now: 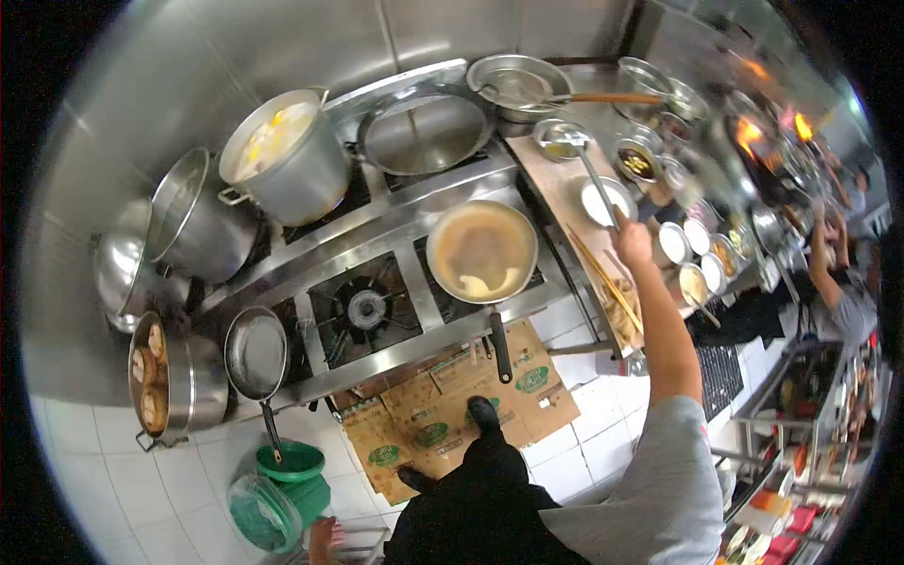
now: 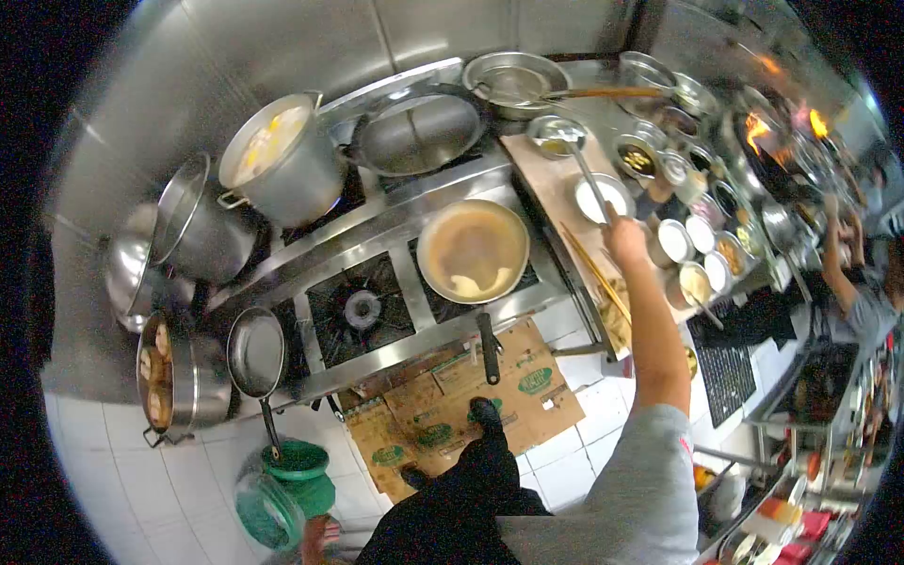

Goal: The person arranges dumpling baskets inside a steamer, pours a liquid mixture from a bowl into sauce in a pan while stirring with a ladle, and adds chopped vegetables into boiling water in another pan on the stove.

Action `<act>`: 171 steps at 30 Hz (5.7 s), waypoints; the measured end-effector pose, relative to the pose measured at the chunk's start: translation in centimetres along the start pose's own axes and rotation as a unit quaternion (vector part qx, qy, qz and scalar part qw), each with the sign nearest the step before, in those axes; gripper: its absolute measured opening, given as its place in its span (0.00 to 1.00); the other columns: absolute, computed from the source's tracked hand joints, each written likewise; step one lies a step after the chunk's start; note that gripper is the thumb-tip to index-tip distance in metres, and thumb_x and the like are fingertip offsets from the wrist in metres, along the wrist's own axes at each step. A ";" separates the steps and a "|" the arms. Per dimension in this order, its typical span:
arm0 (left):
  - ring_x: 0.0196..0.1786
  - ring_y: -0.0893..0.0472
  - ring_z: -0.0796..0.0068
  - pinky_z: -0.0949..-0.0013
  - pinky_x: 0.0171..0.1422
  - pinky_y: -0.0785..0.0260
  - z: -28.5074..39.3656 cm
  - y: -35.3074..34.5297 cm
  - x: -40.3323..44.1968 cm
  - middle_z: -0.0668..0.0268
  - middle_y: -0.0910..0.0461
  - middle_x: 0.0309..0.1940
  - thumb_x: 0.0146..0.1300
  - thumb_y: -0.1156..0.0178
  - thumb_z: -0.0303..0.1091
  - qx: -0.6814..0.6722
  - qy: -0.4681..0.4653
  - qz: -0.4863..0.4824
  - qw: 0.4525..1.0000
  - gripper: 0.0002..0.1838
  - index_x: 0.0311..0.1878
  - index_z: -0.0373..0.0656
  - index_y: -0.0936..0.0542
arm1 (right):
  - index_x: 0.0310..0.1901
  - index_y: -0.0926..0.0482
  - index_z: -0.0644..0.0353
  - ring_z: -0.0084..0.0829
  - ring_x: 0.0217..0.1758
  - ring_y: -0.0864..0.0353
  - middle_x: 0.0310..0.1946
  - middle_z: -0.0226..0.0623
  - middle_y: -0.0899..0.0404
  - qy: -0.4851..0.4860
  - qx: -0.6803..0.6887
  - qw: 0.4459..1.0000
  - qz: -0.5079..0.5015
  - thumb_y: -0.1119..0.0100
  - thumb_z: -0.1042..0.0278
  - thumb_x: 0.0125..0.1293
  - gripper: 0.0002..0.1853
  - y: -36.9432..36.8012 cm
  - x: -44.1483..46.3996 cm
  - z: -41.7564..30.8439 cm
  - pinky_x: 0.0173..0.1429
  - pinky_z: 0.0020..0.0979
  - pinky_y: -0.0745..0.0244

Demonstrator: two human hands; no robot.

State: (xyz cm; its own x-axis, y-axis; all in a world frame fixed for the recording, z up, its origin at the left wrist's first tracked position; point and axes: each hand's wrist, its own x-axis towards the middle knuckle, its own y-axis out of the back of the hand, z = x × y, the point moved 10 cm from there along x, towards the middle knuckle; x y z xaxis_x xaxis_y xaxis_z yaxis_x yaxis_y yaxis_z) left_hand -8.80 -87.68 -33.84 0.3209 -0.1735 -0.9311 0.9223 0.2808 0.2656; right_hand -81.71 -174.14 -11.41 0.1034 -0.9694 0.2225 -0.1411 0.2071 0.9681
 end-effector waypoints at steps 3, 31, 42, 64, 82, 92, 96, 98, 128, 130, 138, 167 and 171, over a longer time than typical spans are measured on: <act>0.56 0.19 0.51 0.43 0.54 0.22 -4.0 2.3 -4.6 0.54 0.19 0.55 0.70 0.45 0.56 0.029 0.089 0.094 0.991 0.28 0.60 0.41 0.24 | 0.61 0.22 0.56 0.55 0.49 0.15 0.48 0.56 0.16 -0.019 -0.110 0.987 -0.118 0.40 0.55 0.68 0.23 -10.5 5.4 8.4 0.54 0.51 0.21; 0.49 0.13 0.56 0.54 0.47 0.19 41.5 48.7 -9.3 0.50 0.13 0.44 0.59 0.36 0.32 0.402 -0.215 0.529 0.716 0.07 0.39 0.41 0.14 | 0.52 0.20 0.64 0.30 0.44 0.17 0.43 0.36 0.20 0.322 0.255 0.880 -0.239 0.37 0.79 0.64 0.15 16.8 -15.1 -69.5 0.49 0.28 0.21; 0.43 0.13 0.55 0.56 0.43 0.19 40.7 48.9 -7.6 0.54 0.16 0.38 0.55 0.39 0.26 0.426 -0.328 0.488 0.688 0.04 0.33 0.39 0.16 | 0.50 0.17 0.59 0.47 0.49 0.20 0.45 0.43 0.22 0.694 0.341 0.632 -0.046 0.34 0.71 0.59 0.15 8.5 -30.6 -126.4 0.51 0.43 0.21; 0.47 0.19 0.52 0.52 0.48 0.25 35.3 57.2 -25.5 0.58 0.21 0.39 0.56 0.31 0.29 0.348 -0.408 0.510 0.673 0.07 0.34 0.39 0.20 | 0.37 0.16 0.63 0.51 0.47 0.16 0.44 0.47 0.20 0.811 0.045 0.556 -0.178 0.43 0.70 0.63 0.08 1.4 -32.4 -123.0 0.48 0.48 0.18; 0.44 0.17 0.55 0.56 0.45 0.22 47.2 49.7 -9.8 0.58 0.19 0.37 0.55 0.34 0.31 0.437 -0.510 0.443 0.594 0.06 0.31 0.38 0.19 | 0.47 0.18 0.62 0.45 0.44 0.17 0.39 0.43 0.18 0.578 0.255 0.690 -0.353 0.36 0.77 0.60 0.13 14.5 -25.6 -107.6 0.50 0.41 0.23; 0.26 0.23 0.60 0.61 0.32 0.30 34.3 51.7 -21.8 0.61 0.23 0.27 0.62 0.32 0.29 0.048 -0.518 0.499 0.694 0.05 0.36 0.41 0.19 | 0.46 0.16 0.62 0.50 0.43 0.15 0.35 0.50 0.18 0.611 0.289 0.722 -0.152 0.41 0.72 0.62 0.11 6.9 -23.3 -122.6 0.48 0.46 0.19; 0.26 0.22 0.64 0.62 0.30 0.30 27.4 45.3 -19.7 0.62 0.23 0.26 0.61 0.30 0.29 -0.002 -0.519 0.449 0.728 0.05 0.36 0.42 0.18 | 0.44 0.16 0.64 0.52 0.45 0.15 0.43 0.51 0.16 0.632 0.153 0.751 -0.111 0.40 0.70 0.61 0.12 -2.4 -22.0 -132.3 0.50 0.49 0.20; 0.23 0.23 0.66 0.63 0.29 0.31 23.8 42.6 -17.5 0.63 0.24 0.23 0.61 0.30 0.28 -0.025 -0.462 0.419 0.781 0.04 0.36 0.43 0.16 | 0.44 0.16 0.65 0.51 0.46 0.14 0.42 0.51 0.16 0.636 0.060 0.761 -0.112 0.40 0.70 0.60 0.12 -6.2 -21.7 -135.5 0.51 0.48 0.19; 0.25 0.18 0.61 0.61 0.32 0.26 17.0 39.0 -13.4 0.57 0.18 0.26 0.65 0.32 0.36 -0.061 -0.341 0.319 0.882 0.12 0.44 0.37 0.16 | 0.39 0.14 0.61 0.51 0.50 0.17 0.43 0.48 0.16 0.820 0.148 0.543 -0.108 0.39 0.62 0.62 0.12 3.0 -36.9 -135.9 0.57 0.48 0.22; 0.25 0.19 0.63 0.62 0.32 0.27 17.0 39.3 -13.4 0.57 0.18 0.25 0.65 0.32 0.36 -0.071 -0.338 0.321 0.882 0.11 0.44 0.38 0.16 | 0.41 0.14 0.60 0.51 0.50 0.17 0.42 0.48 0.16 0.812 0.150 0.557 -0.086 0.39 0.63 0.62 0.12 2.1 -37.0 -136.8 0.58 0.47 0.22; 0.23 0.20 0.64 0.63 0.31 0.28 17.3 39.2 -13.2 0.58 0.19 0.24 0.64 0.31 0.34 -0.074 -0.348 0.319 0.879 0.11 0.43 0.37 0.16 | 0.44 0.16 0.57 0.52 0.46 0.17 0.39 0.49 0.16 0.699 0.087 0.685 -0.184 0.34 0.66 0.56 0.14 3.9 -29.7 -132.3 0.50 0.49 0.21; 0.76 0.34 0.52 0.55 0.82 0.44 87.7 56.0 -27.2 0.54 0.35 0.75 0.60 0.49 0.17 0.366 -0.661 0.523 0.395 0.36 0.75 0.44 0.34 | 0.61 0.20 0.62 0.29 0.56 0.18 0.53 0.40 0.15 0.121 0.472 0.696 -0.528 0.37 0.59 0.72 0.21 4.5 -36.5 -86.5 0.64 0.34 0.25; 0.70 0.25 0.50 0.53 0.74 0.34 96.4 60.4 -19.9 0.49 0.23 0.66 0.68 0.52 0.22 0.423 -0.580 0.437 0.542 0.25 0.69 0.38 0.26 | 0.60 0.19 0.61 0.23 0.43 0.17 0.46 0.33 0.13 -0.050 0.512 0.738 -0.437 0.35 0.56 0.72 0.22 4.3 -37.8 -76.2 0.48 0.29 0.21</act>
State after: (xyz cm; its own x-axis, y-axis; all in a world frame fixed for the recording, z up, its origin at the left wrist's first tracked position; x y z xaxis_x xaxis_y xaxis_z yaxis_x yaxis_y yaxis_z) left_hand 61.28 -158.21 24.85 0.1828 -0.9373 0.2968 -0.0800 0.2868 0.9547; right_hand -11.19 -126.58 -6.89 0.5288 -0.6897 -0.4946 -0.7394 -0.6605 0.1306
